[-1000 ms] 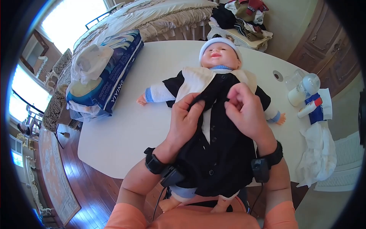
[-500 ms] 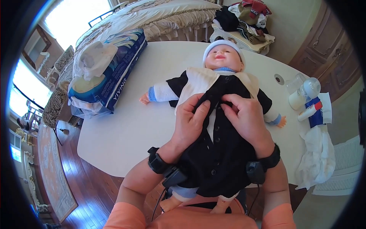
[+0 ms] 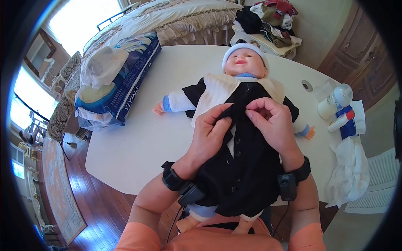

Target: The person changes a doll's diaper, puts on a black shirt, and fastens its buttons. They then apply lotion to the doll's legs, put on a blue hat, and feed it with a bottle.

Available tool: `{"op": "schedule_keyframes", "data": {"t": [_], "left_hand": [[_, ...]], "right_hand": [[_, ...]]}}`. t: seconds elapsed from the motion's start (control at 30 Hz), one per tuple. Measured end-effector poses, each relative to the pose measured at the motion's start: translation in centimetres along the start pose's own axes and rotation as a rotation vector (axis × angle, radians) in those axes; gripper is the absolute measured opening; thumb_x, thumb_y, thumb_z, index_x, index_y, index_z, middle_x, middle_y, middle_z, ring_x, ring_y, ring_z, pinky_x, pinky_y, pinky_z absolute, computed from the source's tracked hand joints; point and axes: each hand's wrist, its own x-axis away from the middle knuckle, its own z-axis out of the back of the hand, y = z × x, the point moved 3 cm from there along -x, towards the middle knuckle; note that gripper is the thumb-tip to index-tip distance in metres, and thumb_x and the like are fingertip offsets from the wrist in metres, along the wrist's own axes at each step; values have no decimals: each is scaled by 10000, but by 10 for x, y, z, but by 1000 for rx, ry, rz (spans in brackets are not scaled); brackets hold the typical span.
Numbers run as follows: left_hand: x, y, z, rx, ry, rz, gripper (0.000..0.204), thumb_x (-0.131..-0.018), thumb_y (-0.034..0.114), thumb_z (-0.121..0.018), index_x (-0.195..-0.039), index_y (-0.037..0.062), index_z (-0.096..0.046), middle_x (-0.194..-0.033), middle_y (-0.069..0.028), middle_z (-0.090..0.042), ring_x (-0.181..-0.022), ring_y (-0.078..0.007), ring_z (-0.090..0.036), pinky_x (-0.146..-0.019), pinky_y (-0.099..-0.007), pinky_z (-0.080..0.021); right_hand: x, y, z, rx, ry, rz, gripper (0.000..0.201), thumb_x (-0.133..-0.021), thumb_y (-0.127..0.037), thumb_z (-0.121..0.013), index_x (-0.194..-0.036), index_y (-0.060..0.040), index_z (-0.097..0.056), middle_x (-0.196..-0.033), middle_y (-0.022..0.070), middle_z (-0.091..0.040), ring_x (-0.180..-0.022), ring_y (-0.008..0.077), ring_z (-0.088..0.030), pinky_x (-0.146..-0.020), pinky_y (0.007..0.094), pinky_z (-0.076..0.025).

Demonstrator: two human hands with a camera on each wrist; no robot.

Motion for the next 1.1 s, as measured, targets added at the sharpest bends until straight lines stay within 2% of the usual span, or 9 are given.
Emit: {"op": "schedule_keyframes", "data": {"t": [0.1,0.23,0.3,0.63,0.8,0.9,0.93,1.0,1.1], "left_hand": [[-5,7,1,-97,-47,-111,232,-792,88,-537,-989,-33,-560,-760,-7,-583,-704,-58,-487,-640,-211,-407],[-11,12,-6,-179,-17,-81,230,-776,107,-604,-961,-26,-577,-768,-18,-587,-711,-69,-505,-654,-216,-415],[-12,1,-6,35,70,94,213,-757,102,-643,-924,-21,-593,-756,-31,-577,-714,-79,-514,-661,-215,-416],[-9,-2,-6,-112,78,-108,158,-750,30,-620,-902,-9,-606,-728,-37,-562,-684,-88,-518,-620,-217,-410],[-8,2,-6,-229,59,-199,129,-738,29,-622,-857,-20,-614,-708,-74,-553,-644,-134,-531,-587,-233,-411],[-5,10,-7,-317,12,-235,117,-766,30,-614,-874,-16,-614,-759,-43,-557,-700,-92,-510,-632,-208,-396],[-5,9,-5,-318,13,-235,117,-766,30,-614,-874,-16,-614,-759,-43,-557,-700,-92,-510,-632,-208,-396],[-7,7,-2,-282,18,-254,119,-738,69,-623,-814,-22,-620,-709,-97,-557,-624,-156,-539,-560,-251,-405],[-10,10,-4,-270,62,-178,103,-732,83,-629,-773,-11,-619,-708,-87,-560,-619,-158,-541,-553,-257,-402]], "right_hand": [[-1,-1,0,-22,-9,-14,90,-730,-9,-615,-815,10,-593,-688,46,-607,-573,64,-539,-548,200,-437],[-1,0,-3,48,-21,22,92,-731,-9,-614,-816,17,-592,-695,39,-609,-576,65,-541,-551,199,-439],[-1,0,-3,60,-24,44,86,-730,-9,-615,-810,16,-594,-692,35,-610,-575,63,-538,-555,200,-440],[-5,7,3,-210,-87,-97,136,-747,-10,-610,-869,12,-556,-745,7,-573,-627,38,-520,-571,170,-439],[-5,7,2,-287,-92,-115,152,-745,7,-604,-870,0,-518,-752,17,-566,-639,42,-521,-561,172,-441],[-5,7,2,-288,-91,-134,156,-738,13,-607,-862,-1,-512,-752,18,-563,-646,47,-523,-577,173,-443],[-5,6,1,-288,-92,-133,156,-738,13,-607,-862,-1,-512,-752,18,-563,-646,47,-523,-577,173,-443],[-5,4,1,-239,-85,-128,169,-734,16,-607,-870,-1,-508,-760,22,-561,-664,52,-525,-602,176,-442],[-5,6,1,-254,-96,-120,174,-733,20,-602,-872,-2,-499,-771,27,-560,-684,55,-525,-622,179,-439]]}}
